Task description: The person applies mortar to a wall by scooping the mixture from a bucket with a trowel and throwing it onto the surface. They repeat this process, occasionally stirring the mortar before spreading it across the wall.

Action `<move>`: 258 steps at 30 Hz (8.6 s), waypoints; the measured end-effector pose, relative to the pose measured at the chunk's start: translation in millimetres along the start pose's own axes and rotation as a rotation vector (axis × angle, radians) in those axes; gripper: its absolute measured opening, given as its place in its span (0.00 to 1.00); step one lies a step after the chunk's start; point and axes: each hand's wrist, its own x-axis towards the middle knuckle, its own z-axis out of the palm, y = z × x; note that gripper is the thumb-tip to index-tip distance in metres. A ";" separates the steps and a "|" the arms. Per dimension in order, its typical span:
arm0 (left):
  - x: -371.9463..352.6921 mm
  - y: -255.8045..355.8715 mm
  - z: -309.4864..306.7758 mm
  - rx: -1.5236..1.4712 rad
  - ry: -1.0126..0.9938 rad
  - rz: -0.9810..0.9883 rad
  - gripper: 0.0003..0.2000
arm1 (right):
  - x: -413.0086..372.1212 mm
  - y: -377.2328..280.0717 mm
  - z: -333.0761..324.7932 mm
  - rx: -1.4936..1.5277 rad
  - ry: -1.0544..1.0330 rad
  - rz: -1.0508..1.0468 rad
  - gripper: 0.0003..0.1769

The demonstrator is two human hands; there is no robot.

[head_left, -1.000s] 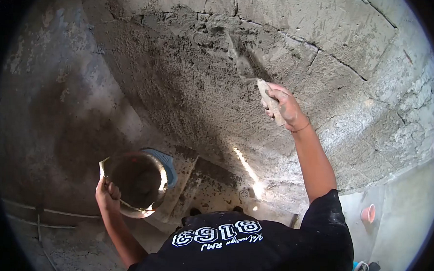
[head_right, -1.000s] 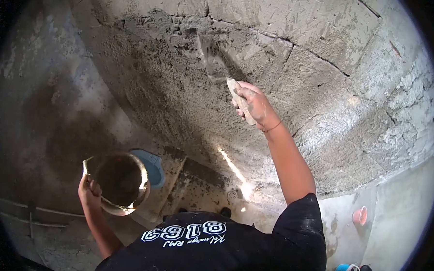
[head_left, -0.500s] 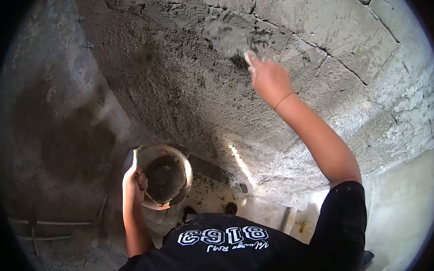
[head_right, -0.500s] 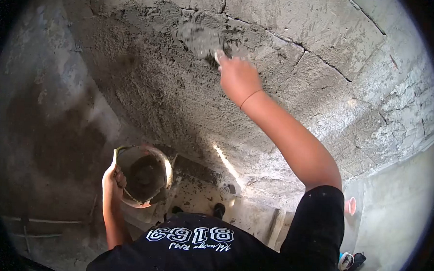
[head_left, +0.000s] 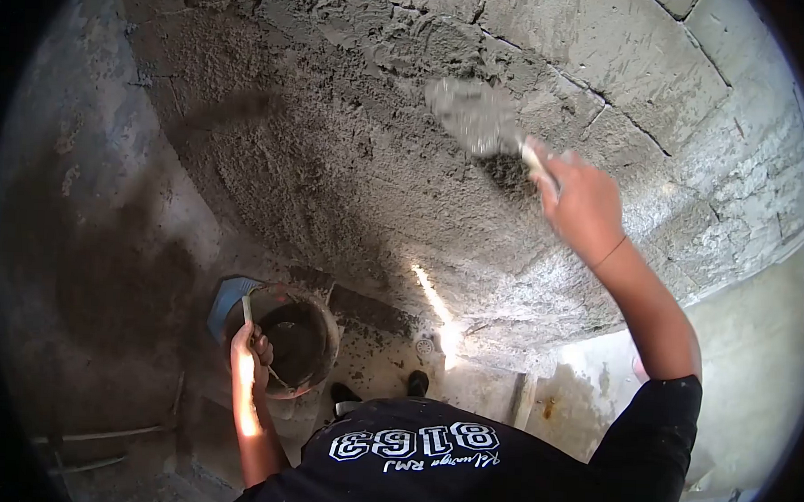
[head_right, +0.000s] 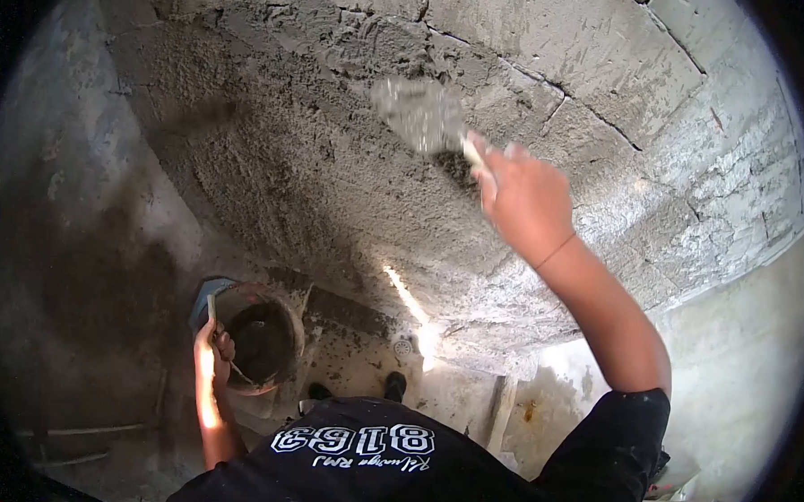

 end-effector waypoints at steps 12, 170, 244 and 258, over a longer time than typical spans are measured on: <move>-4.2 3.1 0.8 0.006 0.117 -0.038 0.13 | 45.3 4.6 28.7 -0.015 0.138 0.011 0.21; -18.2 67.7 192.7 0.048 -0.153 0.060 0.12 | -298.2 -70.9 405.9 1.105 -0.723 0.036 0.25; -18.1 -57.9 262.5 0.661 -0.411 -0.007 0.15 | -65.3 -119.7 244.5 0.095 -0.768 -0.691 0.14; 7.2 -95.3 307.2 0.316 -0.246 -0.097 0.15 | -117.6 16.5 227.9 1.054 -0.948 -0.040 0.15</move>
